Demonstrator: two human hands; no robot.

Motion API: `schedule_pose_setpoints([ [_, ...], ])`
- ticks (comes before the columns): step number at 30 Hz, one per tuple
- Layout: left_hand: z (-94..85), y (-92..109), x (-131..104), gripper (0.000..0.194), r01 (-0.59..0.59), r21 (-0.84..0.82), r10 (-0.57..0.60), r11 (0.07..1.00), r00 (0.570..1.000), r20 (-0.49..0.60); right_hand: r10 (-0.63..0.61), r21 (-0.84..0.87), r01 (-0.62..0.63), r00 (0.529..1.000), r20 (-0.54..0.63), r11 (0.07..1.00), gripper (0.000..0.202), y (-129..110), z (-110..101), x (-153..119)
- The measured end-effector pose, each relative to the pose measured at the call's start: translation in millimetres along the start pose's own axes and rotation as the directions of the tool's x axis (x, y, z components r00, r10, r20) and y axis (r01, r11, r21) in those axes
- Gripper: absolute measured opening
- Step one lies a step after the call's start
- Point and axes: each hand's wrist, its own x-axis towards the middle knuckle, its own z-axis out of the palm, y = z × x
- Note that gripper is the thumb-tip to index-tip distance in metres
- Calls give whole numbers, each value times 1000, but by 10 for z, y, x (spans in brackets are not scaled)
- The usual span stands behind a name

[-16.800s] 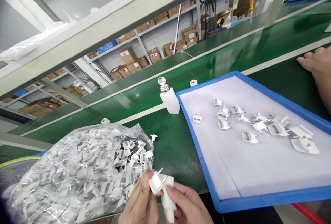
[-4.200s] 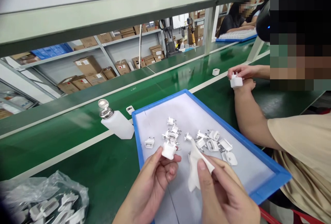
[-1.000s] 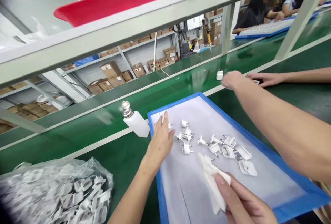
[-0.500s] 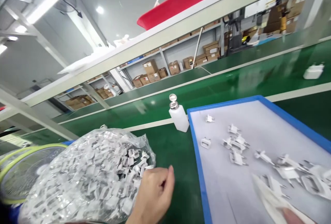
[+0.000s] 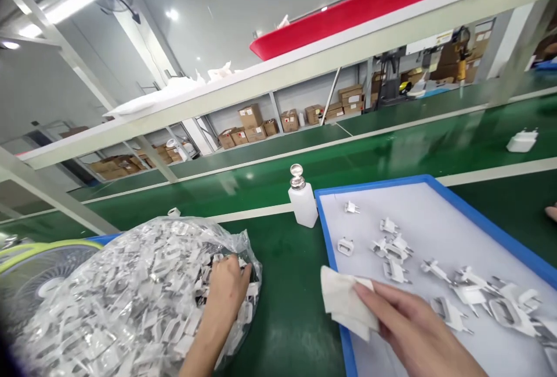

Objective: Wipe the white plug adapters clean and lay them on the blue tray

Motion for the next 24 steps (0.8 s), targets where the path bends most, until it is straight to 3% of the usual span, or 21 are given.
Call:
schedule_pose_setpoints([
  [2,-30,-3,17,19,3,-12,-3,1000,1000,8,-56,-208,75,994,96,975,52,-396,209,139],
  [3,-52,-10,26,19,6,-23,-6,1000,1000,10,-176,-335,217,973,148,917,52,-603,314,233],
  [6,-134,-31,51,17,30,-70,-29,997,1000,12,-416,-442,422,902,116,792,47,-1123,624,598],
  [8,-198,-31,58,17,48,-116,-47,992,999,12,-621,-533,557,781,73,638,46,-1306,827,858],
  [10,-266,-28,47,20,62,-169,-61,984,998,12,-757,-625,662,632,167,414,32,-1346,1013,1065],
  [13,-366,-27,-11,25,77,-245,-77,966,997,11,-738,-665,744,484,470,64,18,-1235,1204,1222],
  [16,-461,1,-105,26,75,-329,-70,941,997,25,-650,-659,732,417,635,-174,16,-1125,1258,1258],
  [18,-521,77,-173,23,48,-472,-31,880,999,43,-617,-662,696,398,679,-279,15,-1120,1245,1267],
  [21,-588,308,-276,20,-33,-719,116,695,991,66,-583,-658,649,383,717,-383,15,-1184,1219,1274],
  [24,-616,626,-369,26,-132,-823,333,552,940,73,-556,-648,625,379,740,-436,13,-1244,1213,1257],
])
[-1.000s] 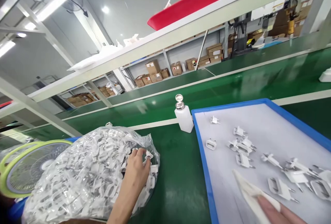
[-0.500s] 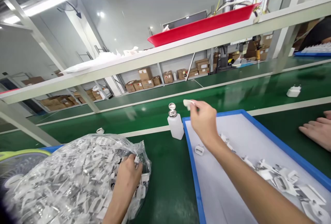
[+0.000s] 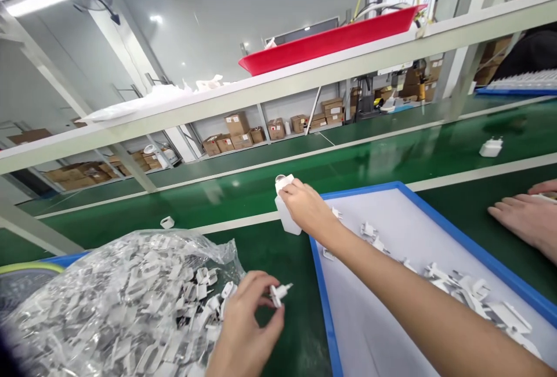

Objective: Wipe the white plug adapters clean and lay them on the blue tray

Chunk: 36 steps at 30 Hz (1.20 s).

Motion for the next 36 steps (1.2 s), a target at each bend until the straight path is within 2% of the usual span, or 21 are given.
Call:
schedule_pose_setpoints([
  [2,173,123,33,32,-85,-22,87,996,988,129,-3,-7,3,1000,7,1000,13,-4,-24,4],
  [5,391,257,113,33,-164,-28,165,986,943,287,7,22,-7,1000,15,1000,14,-7,-33,2],
  [11,721,337,300,42,-204,-109,231,973,879,417,82,250,-84,996,17,965,15,30,-24,24],
  [14,855,329,351,43,-192,-114,223,975,864,452,189,458,-165,982,-6,873,15,35,-101,-23],
  [16,930,314,362,42,-191,-122,226,974,852,473,338,605,-263,941,-11,751,19,17,-210,-158],
  [17,962,302,365,43,-194,-127,231,973,848,476,431,674,-325,902,10,663,24,-1,-278,-271],
  [19,1013,274,367,46,-198,-136,240,971,846,476,605,780,-448,788,114,437,40,-53,-424,-586],
  [21,1044,243,373,48,-189,-138,233,972,852,469,689,826,-525,677,260,203,45,-117,-550,-991],
  [24,1052,210,389,44,-160,-156,216,975,851,478,764,834,-549,520,382,-43,41,-215,-637,-1641],
  [25,1047,207,395,43,-142,-165,205,976,856,475,793,833,-541,452,408,-121,40,-248,-634,-1841],
  [26,1040,209,401,41,-116,-179,189,977,863,469,824,833,-503,355,441,-229,39,-285,-618,-2021],
  [27,1034,217,406,39,-82,-201,167,976,873,457,838,823,-490,286,464,-288,38,-326,-594,-2176],
  [28,1029,232,411,37,-34,-244,142,969,885,443,854,812,-498,235,465,-306,37,-372,-565,-2302],
  [29,1025,252,415,36,34,-317,113,948,893,436,879,806,-518,193,435,-286,36,-421,-537,-2397],
  [30,1023,277,418,36,118,-413,87,903,891,446,918,804,-555,168,359,-213,32,-470,-512,-2462],
  [31,1022,306,420,37,210,-510,64,834,881,468,956,797,-597,173,237,-90,27,-516,-492,-2499],
  [32,1020,337,420,40,299,-590,47,750,865,499,973,773,-630,220,76,82,21,-552,-476,-2512],
  [33,1016,368,419,44,374,-643,32,668,849,527,945,713,-641,310,-99,285,18,-577,-464,-2509],
  [34,1011,397,416,45,425,-672,16,607,838,545,864,614,-618,435,-253,491,26,-588,-453,-2493],
  [35,1005,422,412,45,449,-688,-1,570,838,546,737,494,-553,575,-355,670,38,-585,-443,-2472],
  [36,999,440,406,43,455,-700,-17,549,844,536,594,377,-466,701,-395,801,48,-570,-433,-2449],
])
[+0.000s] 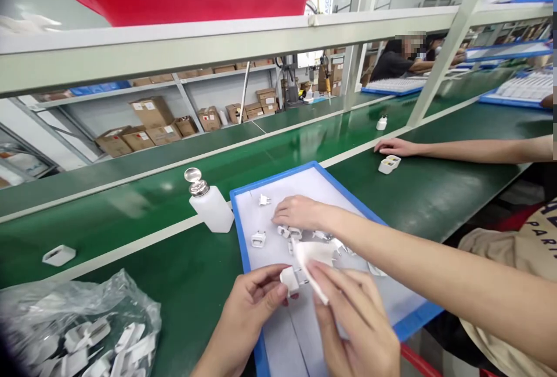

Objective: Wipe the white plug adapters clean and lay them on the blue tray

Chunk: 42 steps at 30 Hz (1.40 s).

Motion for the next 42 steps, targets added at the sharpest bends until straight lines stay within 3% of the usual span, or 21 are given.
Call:
schedule_pose_setpoints([
  [1,9,6,-9,41,-9,-20,9,1000,1000,-20,-146,-41,149,987,66,988,55,10,18,26],
  [3,12,-2,-24,35,-31,-55,29,998,999,-46,-309,-102,333,930,201,937,58,37,40,79],
  [7,-18,-82,-38,30,-48,-98,40,994,996,-82,-457,-226,548,817,351,805,46,41,7,166],
  [11,-42,-147,-36,30,-27,-138,13,990,995,-99,-540,-271,672,726,426,690,42,3,-50,181],
  [15,-36,-143,-38,32,12,-224,-30,974,996,-80,-545,-316,652,754,367,689,43,15,-55,80],
  [17,-33,-134,-42,33,11,-237,-30,971,996,-79,-554,-334,669,741,380,664,44,30,-69,36],
  [22,-67,-124,-48,32,-36,-101,38,994,999,12,-529,-326,706,696,487,629,42,36,-127,55],
  [28,-122,-98,-58,36,-105,25,103,994,994,47,-509,-272,692,692,512,668,43,76,-57,82],
  [35,-81,-71,-75,31,-108,-20,109,994,991,81,-502,-280,639,751,429,717,39,53,36,74],
  [42,-35,-71,-84,29,-7,-334,13,942,1000,15,-572,-352,757,649,502,550,42,-31,-78,67],
])
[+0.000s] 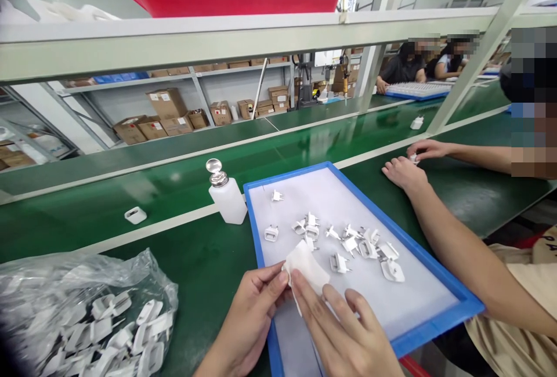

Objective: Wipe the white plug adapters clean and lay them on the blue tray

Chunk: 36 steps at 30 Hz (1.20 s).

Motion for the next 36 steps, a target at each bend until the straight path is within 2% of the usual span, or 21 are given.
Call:
schedule_pose_setpoints([
  [5,-1,13,-29,22,28,-168,-38,985,998,-55,131,-29,-133,989,-68,991,48,-144,75,-39],
  [7,-2,20,-43,23,30,-188,-45,982,996,-80,223,66,-218,972,-77,974,55,-260,138,-45],
  [9,4,30,-56,24,18,-190,-31,982,997,-66,388,242,-356,916,-100,903,63,-381,191,-31],
  [12,17,52,-69,22,1,-194,-2,981,1000,-6,650,509,-536,757,-62,673,66,-503,225,22],
  [15,17,80,-70,23,18,-170,-11,985,999,43,752,685,-571,657,50,453,54,-519,220,72],
  [17,9,94,-62,25,35,-150,-23,988,997,79,814,772,-591,554,176,235,41,-507,226,89],
  [18,5,96,-57,27,41,-137,-27,990,995,101,842,800,-592,476,253,95,35,-504,238,94],
  [20,-1,87,-49,32,54,-107,-38,993,988,147,865,820,-541,304,399,-188,31,-510,280,102],
  [21,0,76,-49,34,60,-93,-45,994,987,157,858,817,-492,236,457,-300,32,-516,305,109],
  [22,4,63,-51,34,72,-81,-58,994,986,158,847,812,-438,180,501,-387,35,-520,329,119],
  [24,32,43,-58,33,107,-66,-97,992,985,142,822,796,-344,103,560,-498,36,-507,353,160],
  [26,92,49,-56,33,120,-52,-112,991,985,133,799,779,-267,50,599,-568,33,-452,329,236],
  [28,185,96,-28,34,84,-19,-81,996,988,134,783,772,-174,15,622,-611,30,-351,262,342],
  [30,293,172,31,32,-3,54,-5,999,990,141,779,777,-91,25,627,-623,30,-225,177,455],
  [33,425,284,153,32,-178,234,143,956,977,159,808,811,-37,76,585,-584,33,-71,88,578],
  [34,449,304,192,33,-232,288,191,929,968,165,817,821,-29,77,571,-571,32,-46,77,600],
  [36,458,307,254,33,-314,365,262,876,947,185,833,834,-24,37,552,-552,31,-48,83,615],
])
